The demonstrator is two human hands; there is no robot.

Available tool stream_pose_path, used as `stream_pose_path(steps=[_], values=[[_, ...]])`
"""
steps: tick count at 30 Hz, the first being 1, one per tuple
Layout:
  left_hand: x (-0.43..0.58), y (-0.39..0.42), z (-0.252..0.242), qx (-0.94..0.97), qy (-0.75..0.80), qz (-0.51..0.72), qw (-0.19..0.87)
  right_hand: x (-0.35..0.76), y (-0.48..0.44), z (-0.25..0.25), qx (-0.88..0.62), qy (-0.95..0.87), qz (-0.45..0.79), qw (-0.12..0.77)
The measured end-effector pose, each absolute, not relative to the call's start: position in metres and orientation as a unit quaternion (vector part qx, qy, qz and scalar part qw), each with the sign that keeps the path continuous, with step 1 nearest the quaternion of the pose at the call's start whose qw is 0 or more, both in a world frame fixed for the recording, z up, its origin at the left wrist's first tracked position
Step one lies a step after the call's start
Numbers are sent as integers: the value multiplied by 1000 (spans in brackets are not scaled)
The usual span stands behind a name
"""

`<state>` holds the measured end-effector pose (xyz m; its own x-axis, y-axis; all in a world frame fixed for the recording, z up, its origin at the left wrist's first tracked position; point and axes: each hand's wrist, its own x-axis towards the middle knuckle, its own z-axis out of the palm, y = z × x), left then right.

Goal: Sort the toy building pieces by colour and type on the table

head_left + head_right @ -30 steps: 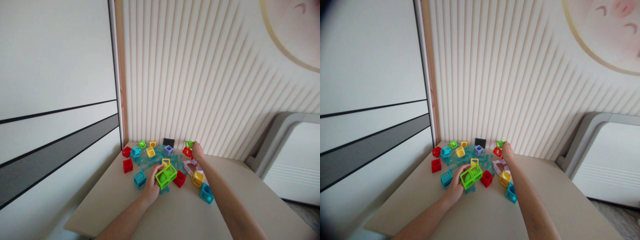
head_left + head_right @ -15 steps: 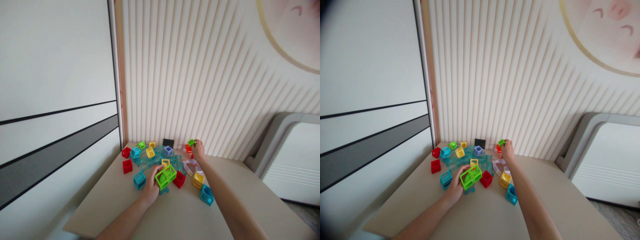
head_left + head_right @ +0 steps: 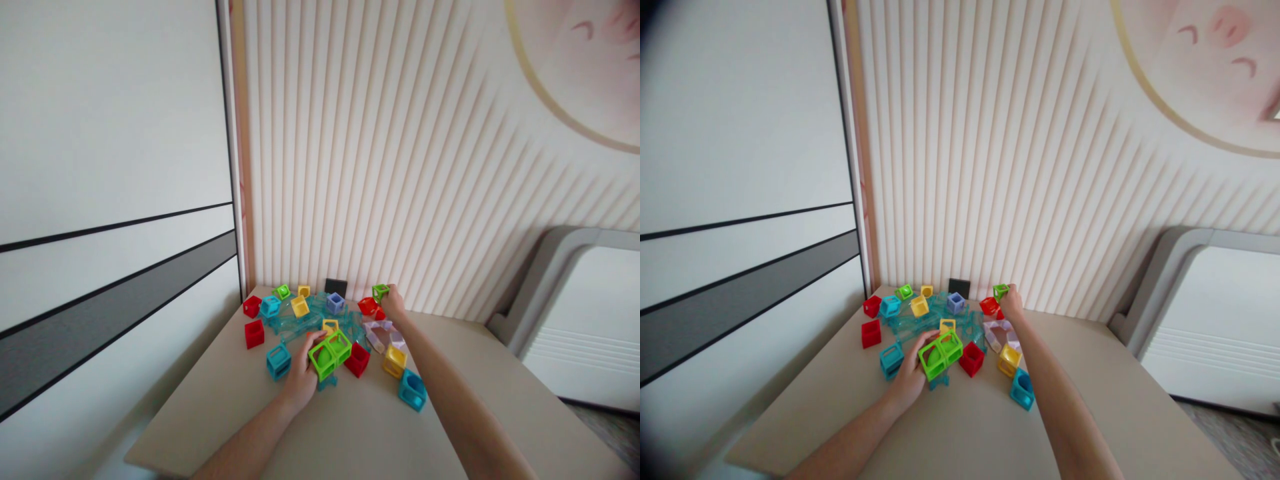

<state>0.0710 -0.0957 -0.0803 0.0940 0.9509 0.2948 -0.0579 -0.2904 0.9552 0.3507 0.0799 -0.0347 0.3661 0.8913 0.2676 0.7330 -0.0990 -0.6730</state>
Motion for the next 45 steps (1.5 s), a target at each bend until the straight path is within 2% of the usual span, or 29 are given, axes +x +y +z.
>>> stream_pose_path(steps=[14,19,21,23,26,31,36,45], values=[[71,-94,-82,581,385,561,445,341,56,-10,-657,-505,145,540],[72,-94,-79,563,386,591,429,308,3,-15,-568,-535,218,586],[71,-93,-80,551,391,607,418,290,-27,-26,-479,-549,289,621],[70,-92,-82,539,402,623,400,272,-55,-40,-428,-553,306,646],[67,-89,-86,531,422,639,363,253,-85,-60,-401,-564,305,654],[66,-89,-85,546,423,640,337,245,-99,-76,-431,-619,200,626],[68,-89,-84,554,426,634,331,244,-106,-78,-422,-627,178,630],[68,-89,-89,560,442,624,319,242,-115,-76,-410,-687,132,585]])
